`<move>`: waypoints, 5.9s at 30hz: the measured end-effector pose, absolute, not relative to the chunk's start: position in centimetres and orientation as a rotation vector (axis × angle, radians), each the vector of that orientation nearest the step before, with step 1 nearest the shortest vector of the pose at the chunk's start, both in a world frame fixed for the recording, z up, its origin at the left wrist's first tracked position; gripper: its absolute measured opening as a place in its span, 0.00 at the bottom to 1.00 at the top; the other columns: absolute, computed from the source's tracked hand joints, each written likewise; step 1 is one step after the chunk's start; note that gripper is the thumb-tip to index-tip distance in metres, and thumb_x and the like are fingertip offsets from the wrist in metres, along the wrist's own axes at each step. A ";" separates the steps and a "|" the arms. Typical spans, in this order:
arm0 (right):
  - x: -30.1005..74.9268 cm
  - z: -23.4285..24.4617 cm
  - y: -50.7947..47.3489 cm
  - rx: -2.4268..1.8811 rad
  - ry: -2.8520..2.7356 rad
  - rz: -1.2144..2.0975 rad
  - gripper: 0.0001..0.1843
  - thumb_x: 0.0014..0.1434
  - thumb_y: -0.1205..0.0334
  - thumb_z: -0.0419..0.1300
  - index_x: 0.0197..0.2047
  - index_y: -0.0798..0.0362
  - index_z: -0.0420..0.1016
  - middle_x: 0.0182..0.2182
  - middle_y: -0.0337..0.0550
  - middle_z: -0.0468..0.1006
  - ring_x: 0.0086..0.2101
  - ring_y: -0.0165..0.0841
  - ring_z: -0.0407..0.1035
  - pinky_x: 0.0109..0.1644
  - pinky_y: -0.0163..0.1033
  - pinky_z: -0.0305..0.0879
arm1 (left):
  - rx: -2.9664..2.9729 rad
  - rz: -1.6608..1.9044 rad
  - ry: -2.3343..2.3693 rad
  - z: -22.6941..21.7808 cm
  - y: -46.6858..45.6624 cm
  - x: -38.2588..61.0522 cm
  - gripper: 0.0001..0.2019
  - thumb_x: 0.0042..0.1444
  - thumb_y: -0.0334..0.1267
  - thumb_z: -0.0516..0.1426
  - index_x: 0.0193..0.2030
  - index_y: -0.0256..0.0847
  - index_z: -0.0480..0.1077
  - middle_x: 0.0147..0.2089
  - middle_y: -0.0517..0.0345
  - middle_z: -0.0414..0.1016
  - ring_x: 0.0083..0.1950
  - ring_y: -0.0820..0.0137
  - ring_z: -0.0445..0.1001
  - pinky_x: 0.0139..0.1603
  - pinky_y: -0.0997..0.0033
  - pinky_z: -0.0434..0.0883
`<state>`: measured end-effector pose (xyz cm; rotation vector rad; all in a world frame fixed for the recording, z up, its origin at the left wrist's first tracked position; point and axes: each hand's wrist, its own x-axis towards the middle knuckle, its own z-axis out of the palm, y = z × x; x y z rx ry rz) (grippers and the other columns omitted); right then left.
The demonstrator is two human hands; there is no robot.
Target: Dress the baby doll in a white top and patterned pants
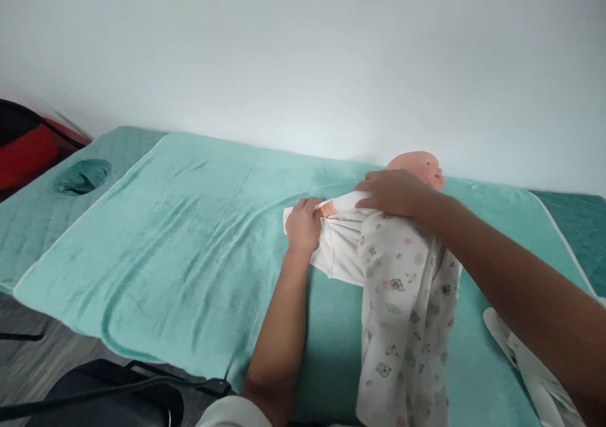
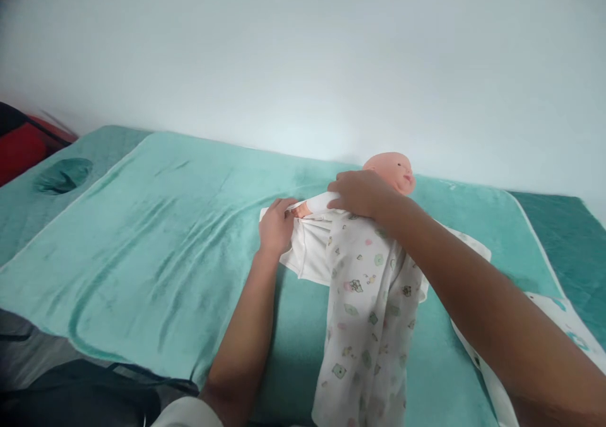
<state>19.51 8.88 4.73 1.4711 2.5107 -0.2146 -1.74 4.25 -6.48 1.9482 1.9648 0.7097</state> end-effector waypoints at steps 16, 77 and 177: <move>15.7 2.4 9.5 1.439 2.613 -0.349 0.16 0.66 0.51 0.54 0.49 0.48 0.77 0.46 0.46 0.79 0.46 0.42 0.72 0.42 0.42 0.60 | 2.365 0.590 1.856 -6.6 4.7 -0.6 0.23 0.63 0.42 0.56 0.65 0.50 0.64 0.58 0.51 0.74 0.61 0.57 0.68 0.71 0.47 0.54; 35.9 -6.6 -0.9 3.188 1.934 -0.476 0.23 0.67 0.53 0.45 0.47 0.54 0.77 0.45 0.56 0.81 0.42 0.43 0.71 0.40 0.41 0.55 | 3.018 -0.432 0.911 1.7 7.5 21.6 0.15 0.56 0.26 0.57 0.51 0.35 0.74 0.44 0.40 0.81 0.49 0.54 0.80 0.45 0.60 0.68; 23.8 -7.9 -14.8 2.813 2.744 -1.235 0.29 0.67 0.37 0.50 0.24 0.49 0.50 0.21 0.34 0.51 0.26 0.30 0.50 0.31 0.38 0.48 | 1.970 1.328 1.283 -8.9 -9.2 2.5 0.11 0.66 0.46 0.55 0.35 0.44 0.66 0.37 0.57 0.70 0.42 0.65 0.67 0.50 0.61 0.67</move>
